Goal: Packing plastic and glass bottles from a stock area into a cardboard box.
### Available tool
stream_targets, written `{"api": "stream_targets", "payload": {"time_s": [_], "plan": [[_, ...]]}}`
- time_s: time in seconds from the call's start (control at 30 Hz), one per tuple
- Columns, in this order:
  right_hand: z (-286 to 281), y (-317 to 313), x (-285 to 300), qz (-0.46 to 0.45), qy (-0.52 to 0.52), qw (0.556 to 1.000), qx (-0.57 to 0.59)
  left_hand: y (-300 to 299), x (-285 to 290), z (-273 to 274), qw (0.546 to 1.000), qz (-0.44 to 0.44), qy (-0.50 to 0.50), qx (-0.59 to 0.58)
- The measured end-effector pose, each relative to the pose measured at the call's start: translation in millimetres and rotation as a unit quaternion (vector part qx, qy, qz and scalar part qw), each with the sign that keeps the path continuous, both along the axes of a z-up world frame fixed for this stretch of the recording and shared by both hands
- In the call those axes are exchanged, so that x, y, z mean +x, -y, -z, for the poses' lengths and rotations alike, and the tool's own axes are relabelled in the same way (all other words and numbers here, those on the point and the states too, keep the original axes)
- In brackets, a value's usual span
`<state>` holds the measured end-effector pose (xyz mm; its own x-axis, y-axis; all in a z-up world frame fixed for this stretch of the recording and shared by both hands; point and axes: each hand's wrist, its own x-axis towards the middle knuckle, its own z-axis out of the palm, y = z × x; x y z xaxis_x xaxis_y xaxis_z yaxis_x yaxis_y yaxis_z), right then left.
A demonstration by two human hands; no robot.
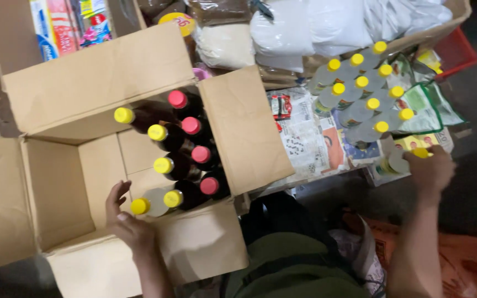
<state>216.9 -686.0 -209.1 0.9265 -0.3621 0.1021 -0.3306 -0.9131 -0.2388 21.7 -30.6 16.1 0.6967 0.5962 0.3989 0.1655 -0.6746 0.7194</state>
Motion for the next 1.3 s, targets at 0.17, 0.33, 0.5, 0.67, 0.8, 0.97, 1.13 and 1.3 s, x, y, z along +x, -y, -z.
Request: {"api": "stream_targets", "payload": {"time_s": [0.17, 0.33, 0.5, 0.67, 0.8, 0.97, 1.13, 1.3], "plan": [[-97.5, -30.9, -18.3, -0.096, -0.005, 0.993, 0.068, 3.7, -0.6, -1.5, 0.998, -0.016, -0.007, 0.060], [-191.3, -91.9, -8.6, -0.034, -0.046, 0.972, 0.227, 6.5, -1.0, -5.0, 0.998, -0.009, -0.007, 0.061], [-226.2, -143.1, -42.1, -0.100, -0.010, 0.936, 0.337, 8.4, -0.1, -8.4, 0.997, -0.006, -0.004, 0.074], [-348.3, -263.4, -5.2, -0.173, 0.020, 0.857, 0.484, 6.5, -3.9, -1.5, 0.996, -0.006, 0.004, 0.090], [-350.2, -321.0, -1.9, -0.368, 0.073, 0.796, 0.475, -1.1, -4.9, 3.5, 0.999, -0.026, 0.004, 0.024], [-365.6, -431.5, 5.2, -0.529, 0.085, 0.659, 0.528, -16.4, -6.6, 13.5, 0.967, -0.007, 0.070, -0.246], [-355.0, -509.0, -13.9, -0.586, 0.038, 0.635, 0.503, -17.9, -7.3, 11.2, 0.973, 0.000, 0.031, -0.229], [-309.7, -562.9, -20.9, -0.628, -0.014, 0.621, 0.470, -15.0, -8.2, -0.9, 0.978, 0.011, 0.008, -0.206]]}}
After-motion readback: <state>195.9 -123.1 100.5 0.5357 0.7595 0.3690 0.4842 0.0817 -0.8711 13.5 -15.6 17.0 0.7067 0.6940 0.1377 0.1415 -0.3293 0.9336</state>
